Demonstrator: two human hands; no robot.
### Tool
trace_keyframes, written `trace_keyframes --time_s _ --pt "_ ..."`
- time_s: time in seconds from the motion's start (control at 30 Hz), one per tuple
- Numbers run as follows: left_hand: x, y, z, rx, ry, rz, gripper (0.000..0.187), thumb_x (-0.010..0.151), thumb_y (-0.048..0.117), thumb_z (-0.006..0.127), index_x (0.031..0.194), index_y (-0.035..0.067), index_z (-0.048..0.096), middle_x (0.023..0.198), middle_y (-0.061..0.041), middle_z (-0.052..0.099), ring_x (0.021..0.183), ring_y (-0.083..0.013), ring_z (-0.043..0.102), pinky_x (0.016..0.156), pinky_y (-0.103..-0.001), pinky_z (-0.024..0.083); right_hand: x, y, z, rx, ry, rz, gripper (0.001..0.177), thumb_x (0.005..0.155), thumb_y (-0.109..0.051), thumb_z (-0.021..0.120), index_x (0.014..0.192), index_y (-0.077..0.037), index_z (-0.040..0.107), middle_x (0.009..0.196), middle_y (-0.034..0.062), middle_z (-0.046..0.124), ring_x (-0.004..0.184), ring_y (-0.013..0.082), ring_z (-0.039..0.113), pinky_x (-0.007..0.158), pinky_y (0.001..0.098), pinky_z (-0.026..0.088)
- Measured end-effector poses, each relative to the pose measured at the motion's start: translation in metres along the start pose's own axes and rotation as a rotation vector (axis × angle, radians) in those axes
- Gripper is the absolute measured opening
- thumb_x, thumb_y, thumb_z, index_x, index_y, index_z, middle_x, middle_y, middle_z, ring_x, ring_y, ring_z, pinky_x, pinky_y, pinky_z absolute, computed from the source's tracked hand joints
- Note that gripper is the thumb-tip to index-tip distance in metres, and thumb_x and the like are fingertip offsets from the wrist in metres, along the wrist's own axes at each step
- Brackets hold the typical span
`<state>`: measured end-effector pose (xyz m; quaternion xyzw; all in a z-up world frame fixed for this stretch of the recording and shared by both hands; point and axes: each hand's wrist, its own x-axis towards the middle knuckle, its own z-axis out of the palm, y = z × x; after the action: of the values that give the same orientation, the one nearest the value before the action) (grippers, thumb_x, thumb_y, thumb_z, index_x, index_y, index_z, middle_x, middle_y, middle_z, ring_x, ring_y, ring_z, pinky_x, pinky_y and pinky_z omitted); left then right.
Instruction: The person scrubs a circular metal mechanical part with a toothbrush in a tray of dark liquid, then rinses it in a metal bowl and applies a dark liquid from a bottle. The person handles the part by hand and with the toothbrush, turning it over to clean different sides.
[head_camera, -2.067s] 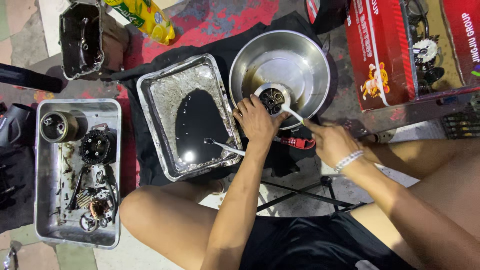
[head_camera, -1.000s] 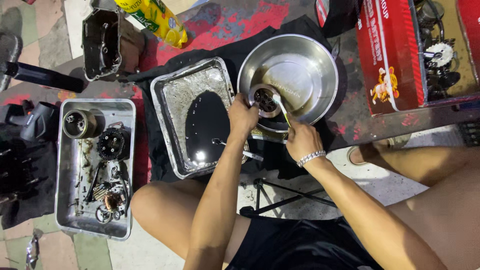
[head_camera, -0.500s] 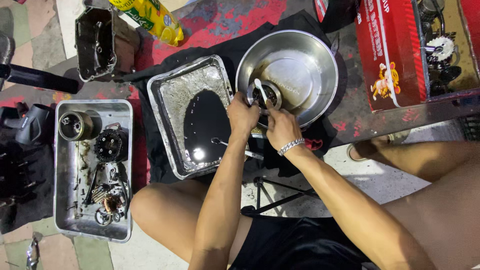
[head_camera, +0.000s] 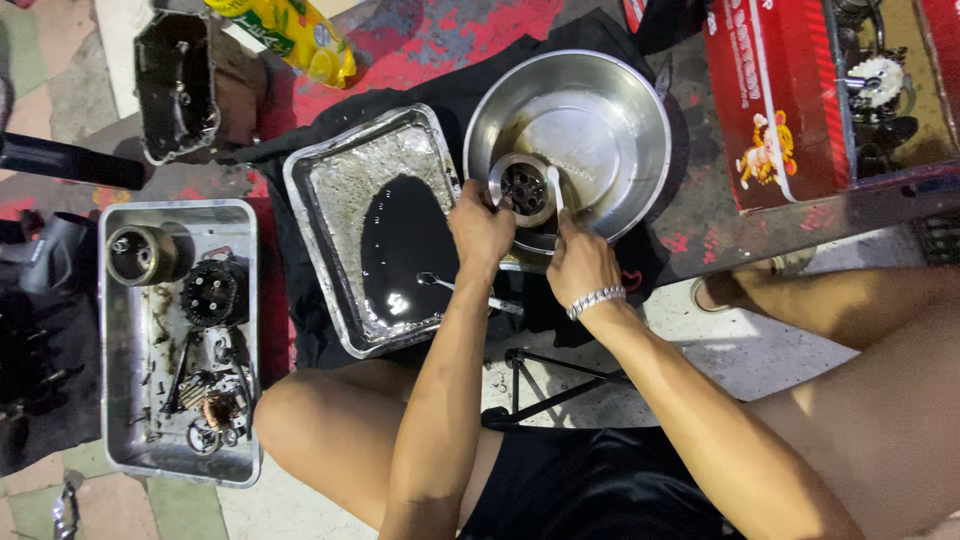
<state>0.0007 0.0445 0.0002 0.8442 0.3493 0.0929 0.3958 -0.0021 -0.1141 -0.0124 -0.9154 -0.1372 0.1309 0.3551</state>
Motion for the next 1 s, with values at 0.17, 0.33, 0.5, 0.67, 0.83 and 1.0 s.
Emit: trace_keyframes --time_s 0.17,0.33,0.5,0.67,0.83,1.0 --pt "0.004 -0.007 0.003 0.029 0.003 0.021 0.025 0.079 0.013 0.077 0.095 -0.001 0.065 0.081 -0.018 0.073 0.078 -0.0349 0.074 0.075 -0.043 0.056 -0.04 -0.002 -0.012 -0.026 -0.129 0.067 0.056 0.088 -0.005 0.059 0.144 0.001 0.053 0.091 0.0307 0.068 0.08 0.0435 0.07 0.073 0.0504 0.058" --pt "0.009 -0.012 0.005 0.013 -0.007 0.043 0.03 0.077 0.013 0.078 0.099 -0.001 0.065 0.082 -0.017 0.074 0.077 -0.0322 0.074 0.074 -0.042 0.057 -0.075 -0.013 -0.007 0.033 -0.126 -0.006 0.054 0.094 -0.01 0.059 0.147 -0.005 0.052 0.097 0.0295 0.068 0.076 0.0432 0.069 0.071 0.0509 0.058" --pt "0.013 -0.011 0.001 0.003 -0.082 -0.089 0.028 0.093 0.026 0.075 0.094 -0.001 0.067 0.08 -0.016 0.074 0.073 -0.0286 0.074 0.071 -0.04 0.056 -0.077 -0.008 -0.002 0.087 -0.078 -0.069 0.054 0.092 -0.012 0.061 0.146 -0.013 0.057 0.099 0.0301 0.068 0.076 0.0434 0.069 0.07 0.051 0.058" --pt "0.014 -0.015 0.004 -0.043 -0.072 -0.074 0.027 0.093 0.025 0.072 0.091 -0.001 0.065 0.081 -0.015 0.074 0.071 -0.0286 0.074 0.068 -0.039 0.056 -0.065 0.008 0.001 0.089 -0.054 -0.026 0.053 0.091 -0.008 0.059 0.144 -0.007 0.056 0.098 0.0261 0.071 0.078 0.0407 0.071 0.072 0.0495 0.059" --pt "0.018 -0.026 0.008 0.025 -0.02 0.0 0.026 0.09 0.026 0.075 0.092 0.001 0.069 0.083 -0.015 0.075 0.076 -0.0304 0.073 0.073 -0.04 0.055 -0.066 -0.002 -0.003 0.121 -0.041 -0.083 0.052 0.092 -0.009 0.061 0.144 -0.007 0.057 0.1 0.0274 0.071 0.082 0.0423 0.071 0.077 0.0502 0.058" --pt "0.024 -0.028 0.013 0.052 -0.022 -0.015 0.026 0.09 0.026 0.073 0.095 0.001 0.07 0.085 -0.016 0.075 0.08 -0.0315 0.074 0.075 -0.04 0.055 -0.049 0.014 -0.024 0.069 0.0 -0.082 0.051 0.088 -0.005 0.06 0.139 -0.005 0.06 0.102 0.0288 0.071 0.088 0.0447 0.07 0.077 0.0512 0.057"
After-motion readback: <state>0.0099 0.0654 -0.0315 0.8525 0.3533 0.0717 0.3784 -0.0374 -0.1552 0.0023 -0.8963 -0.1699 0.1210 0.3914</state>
